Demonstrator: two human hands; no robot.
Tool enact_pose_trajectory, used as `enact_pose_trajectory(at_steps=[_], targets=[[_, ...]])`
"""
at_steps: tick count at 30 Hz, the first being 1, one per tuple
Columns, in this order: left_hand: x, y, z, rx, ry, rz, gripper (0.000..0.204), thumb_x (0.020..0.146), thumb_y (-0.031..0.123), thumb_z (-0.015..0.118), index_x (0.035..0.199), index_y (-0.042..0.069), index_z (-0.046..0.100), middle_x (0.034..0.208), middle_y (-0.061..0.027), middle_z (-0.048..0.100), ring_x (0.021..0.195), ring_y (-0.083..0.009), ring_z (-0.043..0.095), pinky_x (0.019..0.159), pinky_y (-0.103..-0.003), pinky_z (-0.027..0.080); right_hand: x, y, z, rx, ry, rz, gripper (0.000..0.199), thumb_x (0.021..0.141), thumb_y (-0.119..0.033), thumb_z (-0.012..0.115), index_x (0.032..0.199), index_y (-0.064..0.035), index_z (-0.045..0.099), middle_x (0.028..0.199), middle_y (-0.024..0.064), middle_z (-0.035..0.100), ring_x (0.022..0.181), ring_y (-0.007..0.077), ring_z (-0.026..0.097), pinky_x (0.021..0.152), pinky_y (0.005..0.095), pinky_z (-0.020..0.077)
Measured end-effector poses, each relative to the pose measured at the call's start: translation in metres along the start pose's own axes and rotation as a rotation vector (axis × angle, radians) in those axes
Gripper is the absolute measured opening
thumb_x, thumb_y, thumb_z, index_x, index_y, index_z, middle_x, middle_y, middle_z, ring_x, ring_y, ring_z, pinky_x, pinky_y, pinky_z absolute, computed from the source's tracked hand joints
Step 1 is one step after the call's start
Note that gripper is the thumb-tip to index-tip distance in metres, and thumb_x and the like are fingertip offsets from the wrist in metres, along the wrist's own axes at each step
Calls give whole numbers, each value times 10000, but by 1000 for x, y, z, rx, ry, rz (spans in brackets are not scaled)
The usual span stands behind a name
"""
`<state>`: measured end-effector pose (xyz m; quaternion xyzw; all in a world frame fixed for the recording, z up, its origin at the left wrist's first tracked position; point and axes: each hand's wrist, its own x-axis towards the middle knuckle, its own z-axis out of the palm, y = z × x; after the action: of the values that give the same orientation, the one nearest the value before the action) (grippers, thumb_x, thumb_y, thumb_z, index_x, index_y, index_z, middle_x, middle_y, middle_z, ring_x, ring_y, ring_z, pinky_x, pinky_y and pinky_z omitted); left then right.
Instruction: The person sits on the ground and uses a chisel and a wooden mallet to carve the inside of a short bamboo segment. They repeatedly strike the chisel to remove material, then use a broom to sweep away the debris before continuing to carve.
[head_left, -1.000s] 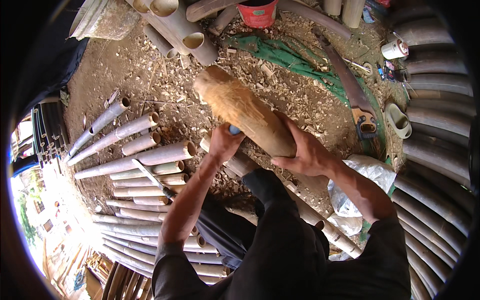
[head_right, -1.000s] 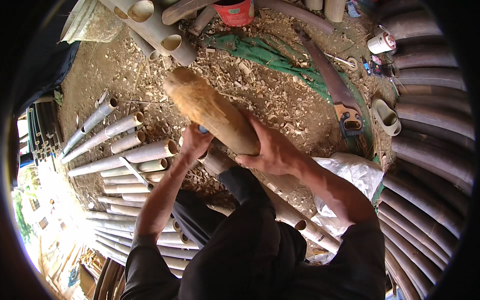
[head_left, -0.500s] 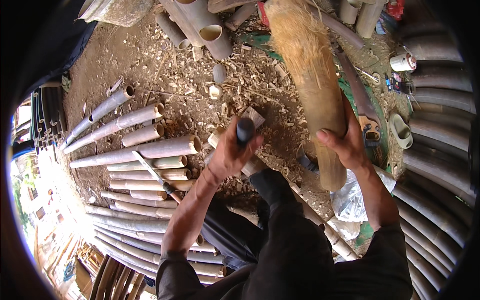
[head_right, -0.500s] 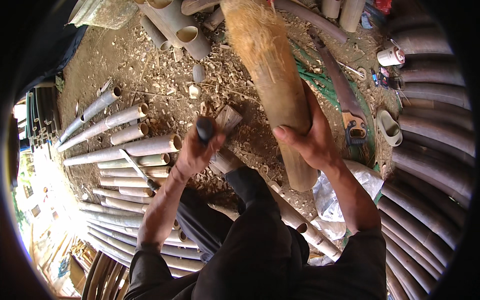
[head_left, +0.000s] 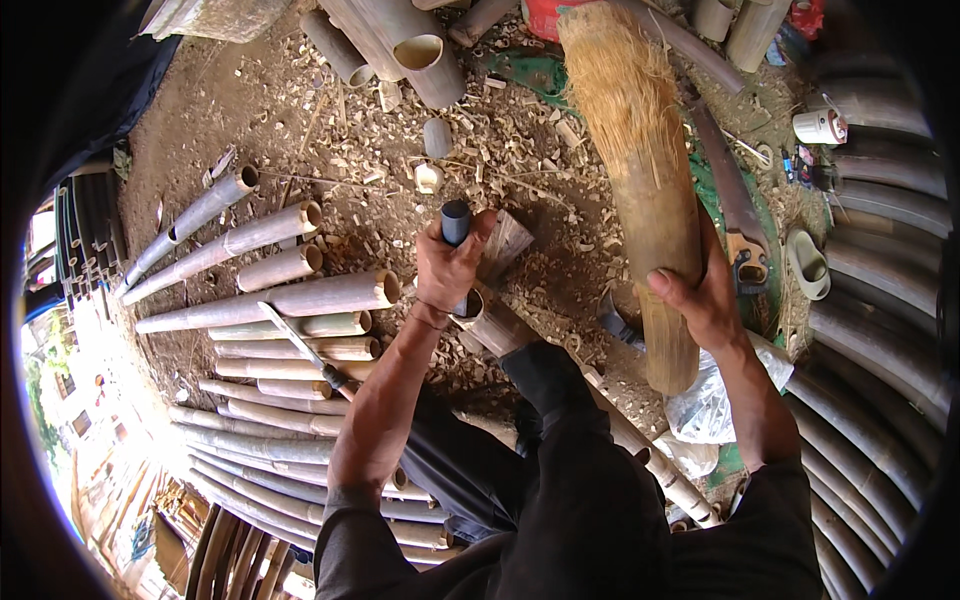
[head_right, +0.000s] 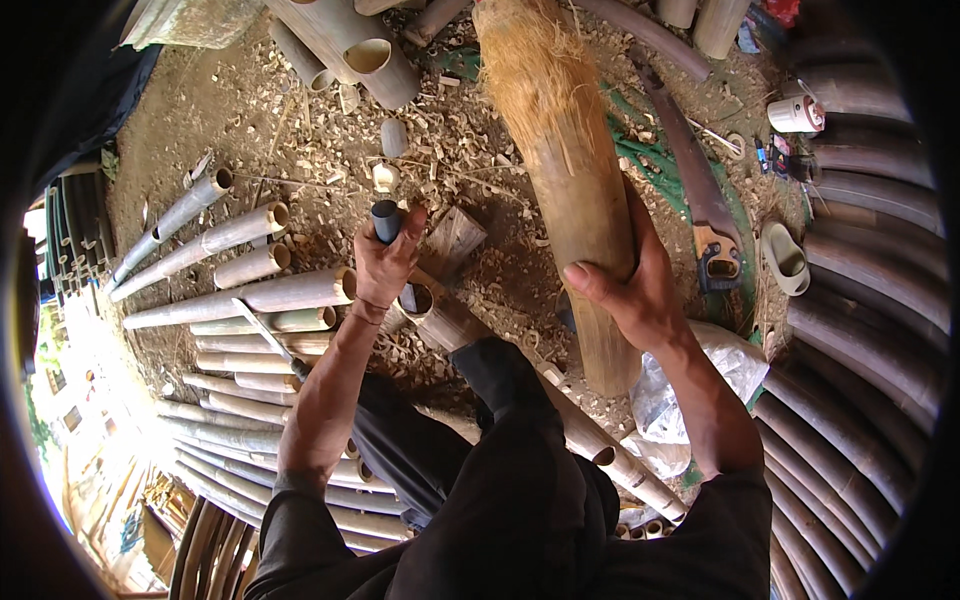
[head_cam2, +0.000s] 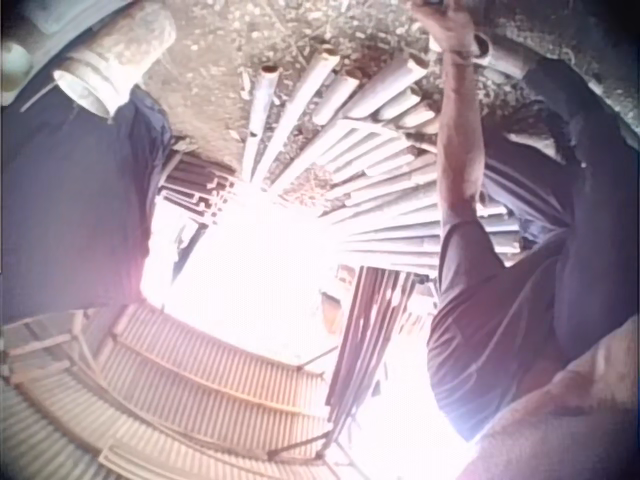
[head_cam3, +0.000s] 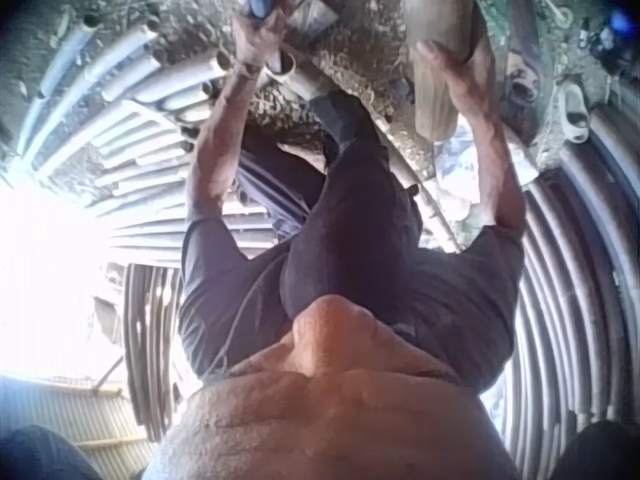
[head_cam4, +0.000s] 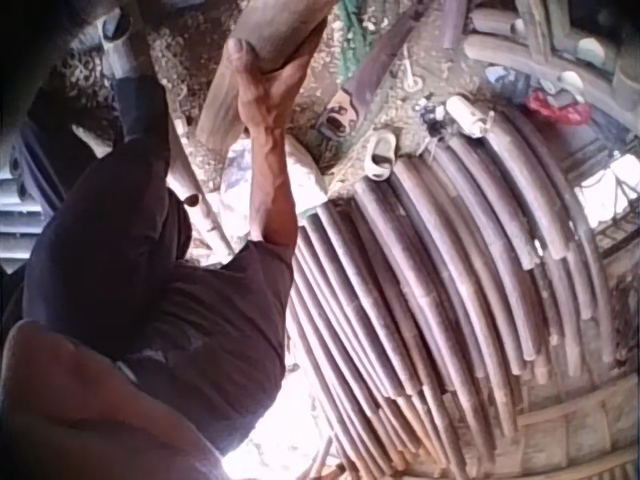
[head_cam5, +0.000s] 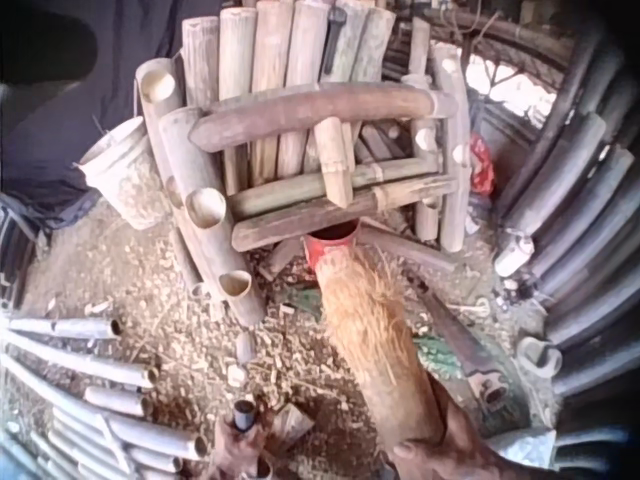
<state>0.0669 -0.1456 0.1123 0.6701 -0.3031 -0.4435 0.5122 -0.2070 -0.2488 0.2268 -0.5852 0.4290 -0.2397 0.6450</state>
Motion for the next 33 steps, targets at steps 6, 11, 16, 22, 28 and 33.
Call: enact_pose_trajectory(at_steps=[6,11,16,22,28,33], targets=[[-7,5,0,55,-105,-90,168,869,180,682,835,28,619,640,19,574,565,-64,497,505,-250,404,12,-18,23,161,11,-22,977,752,-322,777,1466,24,207,1329,171,459,1217,247,485,1031,374,394],[-23,-10,-11,369,-154,-69,139,831,138,671,835,3,639,683,-17,622,618,-85,535,582,-279,468,31,-10,36,-444,-519,-72,945,750,-304,777,1461,-3,232,1271,258,523,1175,312,550,1030,399,426],[-31,1,-11,200,-108,-11,248,860,225,692,737,19,628,582,-6,561,523,-86,494,492,-281,425,50,-56,42,-181,-260,-341,948,779,-285,759,1469,34,192,1332,258,483,1243,312,499,1050,405,397],[-42,-9,-31,807,-95,764,162,837,159,698,808,17,628,633,-28,563,569,-108,505,543,-282,431,26,-44,68,-459,-576,-69,946,745,-306,760,1464,1,229,1353,248,464,1228,381,503,1056,436,405],[-105,8,-16,248,-6,152,159,821,134,699,812,20,589,727,-46,577,660,-135,521,595,-294,432,9,-41,61,-214,-472,-168,978,756,-308,761,1478,16,186,1393,271,426,1275,368,469,1085,412,366],[-163,-18,-33,-86,378,326,120,875,111,613,789,38,571,730,-59,591,709,-155,548,678,-319,489,5,-45,42,-2,-327,-218,1003,756,-285,776,1470,66,164,1429,248,375,1335,308,393,1118,385,302]])
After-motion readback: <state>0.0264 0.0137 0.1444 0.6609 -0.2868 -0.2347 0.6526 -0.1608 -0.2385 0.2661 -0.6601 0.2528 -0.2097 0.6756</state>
